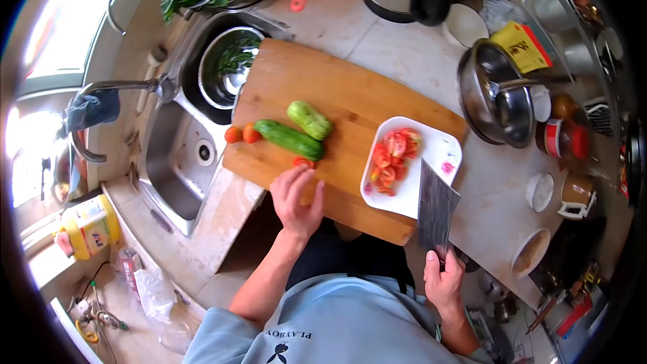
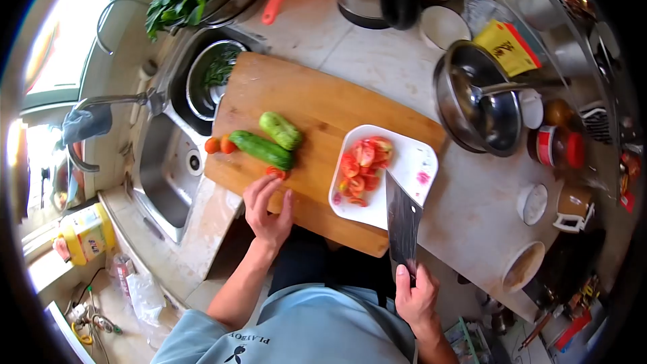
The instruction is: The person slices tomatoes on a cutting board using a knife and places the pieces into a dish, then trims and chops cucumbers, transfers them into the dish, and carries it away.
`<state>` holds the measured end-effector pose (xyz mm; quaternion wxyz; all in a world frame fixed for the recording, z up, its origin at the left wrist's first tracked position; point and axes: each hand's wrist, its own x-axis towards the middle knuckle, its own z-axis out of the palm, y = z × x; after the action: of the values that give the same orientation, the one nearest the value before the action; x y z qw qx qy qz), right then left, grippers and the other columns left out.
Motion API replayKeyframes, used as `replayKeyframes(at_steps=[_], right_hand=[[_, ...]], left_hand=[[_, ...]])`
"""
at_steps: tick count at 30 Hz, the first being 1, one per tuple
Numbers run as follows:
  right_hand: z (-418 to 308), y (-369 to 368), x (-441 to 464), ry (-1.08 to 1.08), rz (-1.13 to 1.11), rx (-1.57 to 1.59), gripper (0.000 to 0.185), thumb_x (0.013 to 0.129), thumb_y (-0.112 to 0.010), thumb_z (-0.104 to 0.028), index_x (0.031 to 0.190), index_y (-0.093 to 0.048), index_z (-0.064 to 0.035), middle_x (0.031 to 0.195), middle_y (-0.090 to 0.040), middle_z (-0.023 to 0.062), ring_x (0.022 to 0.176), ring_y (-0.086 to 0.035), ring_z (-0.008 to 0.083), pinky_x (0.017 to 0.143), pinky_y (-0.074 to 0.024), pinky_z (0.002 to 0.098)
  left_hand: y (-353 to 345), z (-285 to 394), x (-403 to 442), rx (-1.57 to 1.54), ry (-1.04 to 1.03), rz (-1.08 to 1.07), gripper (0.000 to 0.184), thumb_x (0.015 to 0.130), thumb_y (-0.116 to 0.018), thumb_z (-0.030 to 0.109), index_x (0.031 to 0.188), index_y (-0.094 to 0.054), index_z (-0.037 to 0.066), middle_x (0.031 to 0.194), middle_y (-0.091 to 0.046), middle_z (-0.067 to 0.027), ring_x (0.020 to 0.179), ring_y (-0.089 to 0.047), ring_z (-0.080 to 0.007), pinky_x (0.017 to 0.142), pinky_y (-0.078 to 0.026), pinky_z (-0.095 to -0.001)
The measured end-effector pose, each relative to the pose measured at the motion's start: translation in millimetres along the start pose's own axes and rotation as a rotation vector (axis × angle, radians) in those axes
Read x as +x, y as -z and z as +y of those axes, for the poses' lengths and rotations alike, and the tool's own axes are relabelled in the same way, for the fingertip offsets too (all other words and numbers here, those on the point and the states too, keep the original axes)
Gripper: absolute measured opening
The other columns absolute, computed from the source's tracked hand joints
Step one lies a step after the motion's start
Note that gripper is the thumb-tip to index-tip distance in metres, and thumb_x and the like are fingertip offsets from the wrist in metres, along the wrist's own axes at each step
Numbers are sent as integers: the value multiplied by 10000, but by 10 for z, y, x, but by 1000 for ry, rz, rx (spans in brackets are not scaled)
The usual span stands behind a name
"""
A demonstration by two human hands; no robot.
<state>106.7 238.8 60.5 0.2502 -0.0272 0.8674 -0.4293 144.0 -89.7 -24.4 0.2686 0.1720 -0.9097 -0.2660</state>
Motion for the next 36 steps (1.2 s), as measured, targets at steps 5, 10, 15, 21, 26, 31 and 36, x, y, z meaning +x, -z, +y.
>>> replayKeyframes(at_steps=[5,10,15,21,26,31,36], right_hand=[[-290,-277,164,192,-151,-54,135,1003,-670,-119,1012,-663,16,812,-661,195,701,-667,398,622,-514,455],[-626,-540,379,381,-250,-147,162,984,-686,-99,1104,-697,9,820,-658,173,685,-663,388,610,-529,455],[-756,-781,517,453,-294,-296,204,979,-698,-128,1147,-698,-12,821,-649,148,666,-668,364,585,-535,454],[-894,-969,658,501,-342,-517,230,986,-688,-179,1163,-707,-33,817,-642,137,656,-683,367,573,-550,480],[-949,-961,627,531,-384,-670,275,973,-700,-198,1202,-713,-48,818,-643,131,648,-690,362,565,-563,474],[-910,-982,564,480,-402,-787,284,973,-698,-205,1218,-695,-62,853,-650,126,654,-707,350,563,-576,472],[-942,-1128,630,423,-426,-775,262,974,-688,-167,1211,-681,-57,894,-660,142,682,-694,376,614,-573,482]], left_hand=[[-29,-412,-20,76,103,-12,423,748,-900,93,1120,-700,76,1177,-737,-110,1084,-671,-323,943,-491,-442],[26,-456,-66,11,-15,-44,427,734,-895,80,1110,-692,96,1133,-747,-64,1045,-683,-285,880,-482,-411],[208,-504,-214,-15,-54,-186,478,743,-900,110,1172,-692,90,1230,-730,-73,1004,-691,-273,862,-488,-401],[222,-669,-303,-75,-235,-106,383,748,-888,106,1090,-718,82,1172,-725,-87,1003,-689,-279,831,-510,-407],[223,-768,-263,-82,-319,-176,336,712,-868,101,1016,-729,67,1092,-701,-81,1001,-685,-275,823,-510,-405],[190,-791,-244,-111,-330,-183,317,693,-857,97,978,-721,62,1077,-700,-79,995,-681,-272,827,-505,-405],[146,-804,-266,-111,-319,-168,359,697,-867,92,1023,-718,70,1068,-708,-70,988,-680,-255,825,-502,-402]])
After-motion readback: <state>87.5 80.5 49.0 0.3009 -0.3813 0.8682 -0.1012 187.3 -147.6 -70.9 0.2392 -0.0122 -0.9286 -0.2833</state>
